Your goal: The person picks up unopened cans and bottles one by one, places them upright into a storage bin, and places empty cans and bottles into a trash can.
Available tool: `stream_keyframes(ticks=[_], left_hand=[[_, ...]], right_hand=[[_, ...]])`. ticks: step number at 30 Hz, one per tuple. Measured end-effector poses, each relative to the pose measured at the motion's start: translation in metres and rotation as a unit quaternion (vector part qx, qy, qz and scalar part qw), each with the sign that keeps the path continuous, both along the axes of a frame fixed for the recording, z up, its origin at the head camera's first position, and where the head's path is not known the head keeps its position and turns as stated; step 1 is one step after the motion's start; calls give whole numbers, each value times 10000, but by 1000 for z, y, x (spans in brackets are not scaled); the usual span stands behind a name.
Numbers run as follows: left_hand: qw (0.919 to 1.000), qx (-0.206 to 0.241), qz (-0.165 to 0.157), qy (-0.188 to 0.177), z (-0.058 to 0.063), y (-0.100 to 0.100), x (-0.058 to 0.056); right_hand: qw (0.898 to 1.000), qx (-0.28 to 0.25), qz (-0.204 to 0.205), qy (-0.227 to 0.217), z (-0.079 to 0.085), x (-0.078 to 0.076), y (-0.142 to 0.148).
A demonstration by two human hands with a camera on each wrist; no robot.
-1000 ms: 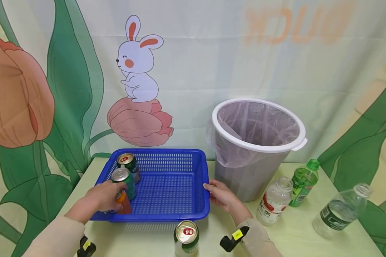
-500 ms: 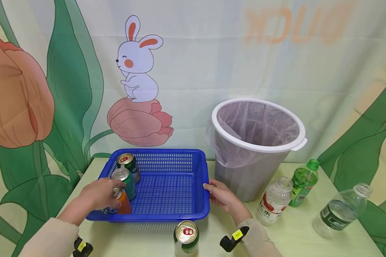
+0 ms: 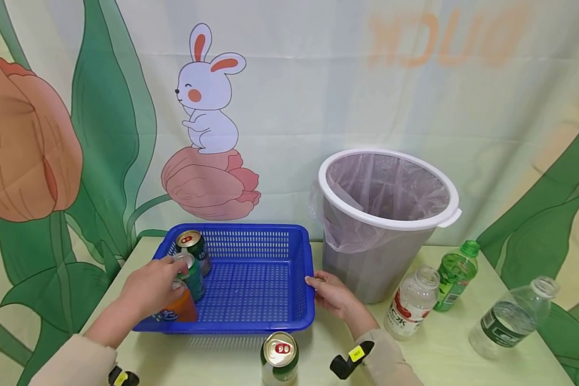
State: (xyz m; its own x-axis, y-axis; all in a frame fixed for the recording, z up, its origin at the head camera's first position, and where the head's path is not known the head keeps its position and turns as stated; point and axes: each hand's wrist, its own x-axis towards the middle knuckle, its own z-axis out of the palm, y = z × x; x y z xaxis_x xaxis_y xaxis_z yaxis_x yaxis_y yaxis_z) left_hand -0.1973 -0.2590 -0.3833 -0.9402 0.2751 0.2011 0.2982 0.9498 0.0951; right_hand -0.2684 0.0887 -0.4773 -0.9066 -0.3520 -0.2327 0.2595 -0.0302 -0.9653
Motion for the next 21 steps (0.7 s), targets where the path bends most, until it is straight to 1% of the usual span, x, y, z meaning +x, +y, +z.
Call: stream_keyframes(ticks=[5, 9, 14, 21], left_hand=[[9989, -65, -248, 396, -3, 6, 5], [9965, -36, -468, 690, -6, 11, 10], [9933, 45, -726, 900, -9, 17, 17], [9905, 117, -864, 1063, -12, 24, 25]], right_hand=[[10000, -25, 15, -19, 0, 0, 0], [10000, -50, 2, -6, 1, 0, 0], [10000, -23, -57, -38, 1, 0, 0], [10000, -50, -62, -46, -2, -1, 0]])
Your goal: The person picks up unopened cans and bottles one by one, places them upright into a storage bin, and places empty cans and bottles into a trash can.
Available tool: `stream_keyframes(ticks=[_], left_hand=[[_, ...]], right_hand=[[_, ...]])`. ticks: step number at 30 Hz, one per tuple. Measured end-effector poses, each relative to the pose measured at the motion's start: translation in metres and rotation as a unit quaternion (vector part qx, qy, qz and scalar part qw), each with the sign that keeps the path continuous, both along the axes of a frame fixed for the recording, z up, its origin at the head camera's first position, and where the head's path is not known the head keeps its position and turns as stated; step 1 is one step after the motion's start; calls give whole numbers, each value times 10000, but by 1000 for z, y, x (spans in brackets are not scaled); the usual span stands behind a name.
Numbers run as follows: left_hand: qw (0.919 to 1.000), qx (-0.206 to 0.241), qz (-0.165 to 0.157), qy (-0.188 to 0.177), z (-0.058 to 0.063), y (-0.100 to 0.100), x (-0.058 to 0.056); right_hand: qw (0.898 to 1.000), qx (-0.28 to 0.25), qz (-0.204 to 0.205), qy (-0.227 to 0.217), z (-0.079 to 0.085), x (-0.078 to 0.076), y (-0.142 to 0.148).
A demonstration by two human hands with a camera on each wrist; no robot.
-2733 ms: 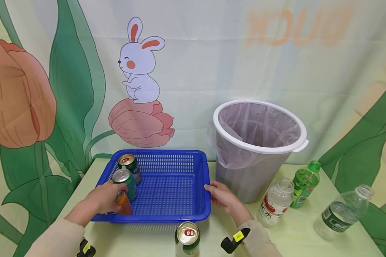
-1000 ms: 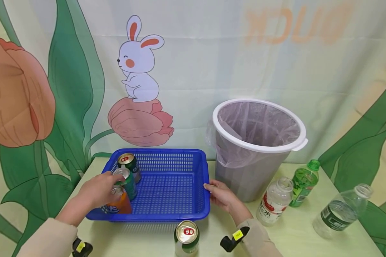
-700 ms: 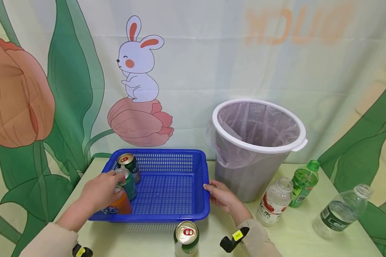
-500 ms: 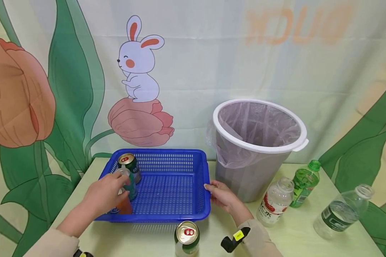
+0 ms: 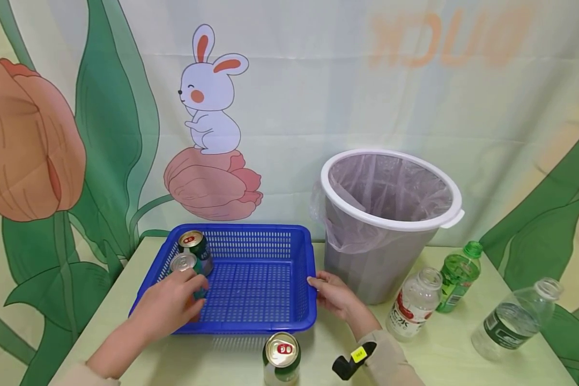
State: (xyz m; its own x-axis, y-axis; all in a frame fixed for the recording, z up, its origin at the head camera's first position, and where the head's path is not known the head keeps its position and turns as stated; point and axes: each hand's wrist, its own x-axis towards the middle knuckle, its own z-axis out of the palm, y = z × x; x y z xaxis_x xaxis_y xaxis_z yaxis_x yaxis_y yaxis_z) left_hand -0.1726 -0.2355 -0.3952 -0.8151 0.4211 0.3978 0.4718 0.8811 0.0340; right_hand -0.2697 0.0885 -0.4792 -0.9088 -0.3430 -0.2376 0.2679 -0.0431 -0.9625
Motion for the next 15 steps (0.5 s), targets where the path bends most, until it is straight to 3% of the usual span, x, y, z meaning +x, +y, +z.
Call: stream_keyframes(ticks=[8, 15], left_hand=[[9988, 39, -385, 306, -1, 10, 6], [9986, -121, -500, 72, -3, 24, 13]], right_hand=[[9999, -45, 105, 31, 0, 0, 1], [10000, 10, 39, -22, 0, -1, 1]])
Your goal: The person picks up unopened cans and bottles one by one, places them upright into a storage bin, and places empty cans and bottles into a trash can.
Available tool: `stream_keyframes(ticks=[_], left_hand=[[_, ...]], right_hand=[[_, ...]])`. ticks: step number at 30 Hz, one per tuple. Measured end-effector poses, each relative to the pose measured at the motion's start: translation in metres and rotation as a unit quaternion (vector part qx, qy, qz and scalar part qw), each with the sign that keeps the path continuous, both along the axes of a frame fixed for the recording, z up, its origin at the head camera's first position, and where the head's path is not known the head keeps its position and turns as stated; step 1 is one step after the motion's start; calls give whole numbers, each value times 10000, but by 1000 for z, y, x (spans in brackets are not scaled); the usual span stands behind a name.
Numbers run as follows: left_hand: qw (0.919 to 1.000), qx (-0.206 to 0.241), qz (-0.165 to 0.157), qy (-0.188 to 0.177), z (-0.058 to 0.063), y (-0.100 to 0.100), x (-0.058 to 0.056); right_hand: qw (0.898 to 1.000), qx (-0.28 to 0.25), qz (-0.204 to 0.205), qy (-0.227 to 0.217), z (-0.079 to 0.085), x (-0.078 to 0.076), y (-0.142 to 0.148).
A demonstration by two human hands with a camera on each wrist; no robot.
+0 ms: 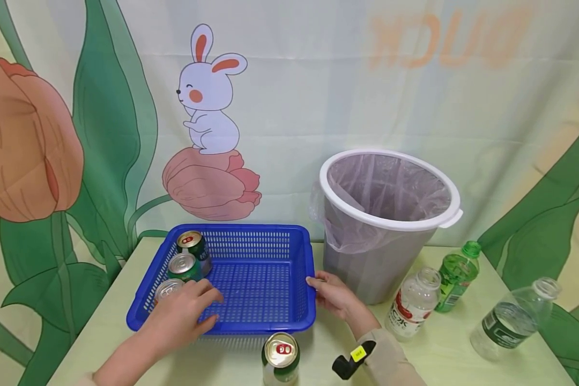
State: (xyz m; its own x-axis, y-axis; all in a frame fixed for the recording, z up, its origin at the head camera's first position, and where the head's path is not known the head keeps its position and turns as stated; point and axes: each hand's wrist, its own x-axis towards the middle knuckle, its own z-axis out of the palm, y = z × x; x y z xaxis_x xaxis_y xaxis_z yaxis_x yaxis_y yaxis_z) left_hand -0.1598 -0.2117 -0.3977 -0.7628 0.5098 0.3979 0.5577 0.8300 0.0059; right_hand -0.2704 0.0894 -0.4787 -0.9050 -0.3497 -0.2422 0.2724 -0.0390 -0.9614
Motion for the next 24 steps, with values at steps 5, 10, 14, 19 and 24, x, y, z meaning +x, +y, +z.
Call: stream_keyframes(ticks=[5, 10, 14, 19, 24], left_hand=[[9996, 103, -266, 41, -2, 9, 4], [9992, 82, -363, -158, -6, 15, 6], [9978, -14, -479, -453, -8, 20, 8], [9918, -167, -657, -1086, -8, 28, 13], [9837, -225, -855, -1568, -8, 37, 17]], right_hand=[[9999, 103, -2, 22, 1, -1, 0], [9998, 169, 62, 97, 3, 0, -1], [9996, 236, 74, 128, 5, 0, -1], [9990, 401, 63, 171, 7, 1, -1], [9986, 478, 131, 192, 7, 0, 0]])
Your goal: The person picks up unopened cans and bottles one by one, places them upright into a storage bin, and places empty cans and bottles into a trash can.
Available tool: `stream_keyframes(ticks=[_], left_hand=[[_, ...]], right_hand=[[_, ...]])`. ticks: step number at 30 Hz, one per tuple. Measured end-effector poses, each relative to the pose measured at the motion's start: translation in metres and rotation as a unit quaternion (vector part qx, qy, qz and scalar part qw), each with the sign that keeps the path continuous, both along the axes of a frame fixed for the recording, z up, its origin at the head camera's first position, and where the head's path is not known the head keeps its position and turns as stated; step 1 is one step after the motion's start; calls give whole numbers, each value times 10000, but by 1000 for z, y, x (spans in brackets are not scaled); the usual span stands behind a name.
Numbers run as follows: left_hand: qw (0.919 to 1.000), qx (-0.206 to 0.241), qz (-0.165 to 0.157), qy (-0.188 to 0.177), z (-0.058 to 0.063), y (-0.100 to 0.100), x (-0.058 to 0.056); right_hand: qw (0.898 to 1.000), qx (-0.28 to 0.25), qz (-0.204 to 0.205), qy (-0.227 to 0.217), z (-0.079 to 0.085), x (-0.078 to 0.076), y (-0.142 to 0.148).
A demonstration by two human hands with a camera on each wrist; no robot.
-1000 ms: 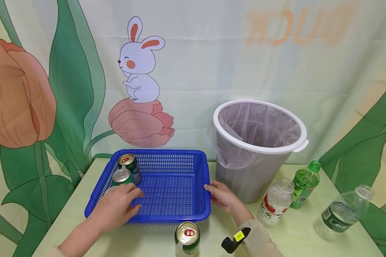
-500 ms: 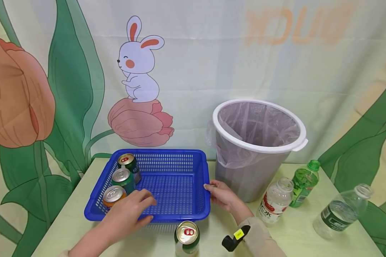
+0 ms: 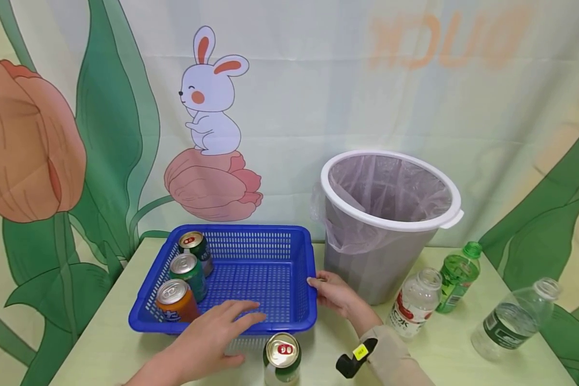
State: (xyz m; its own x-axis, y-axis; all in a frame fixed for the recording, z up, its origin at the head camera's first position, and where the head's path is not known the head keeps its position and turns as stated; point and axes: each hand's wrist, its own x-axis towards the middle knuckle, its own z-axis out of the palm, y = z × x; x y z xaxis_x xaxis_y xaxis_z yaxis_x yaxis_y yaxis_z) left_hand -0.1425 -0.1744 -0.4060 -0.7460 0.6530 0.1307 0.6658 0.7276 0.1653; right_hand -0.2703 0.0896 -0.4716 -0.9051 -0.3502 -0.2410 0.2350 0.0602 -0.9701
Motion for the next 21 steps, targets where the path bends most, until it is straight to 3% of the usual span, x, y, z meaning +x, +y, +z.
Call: stream_keyframes(ticks=[6, 14, 21], left_hand=[[9987, -52, -200, -466, -5, 11, 4], [9956, -123, -604, -713, -11, 24, 5], [9943, -64, -1011, -339, -14, 36, 5]], right_hand=[[10000, 10, 30, -32, -1, -2, 0], [9999, 119, 30, -56, -3, -4, 1], [9998, 121, 147, -38, -1, -5, 1]])
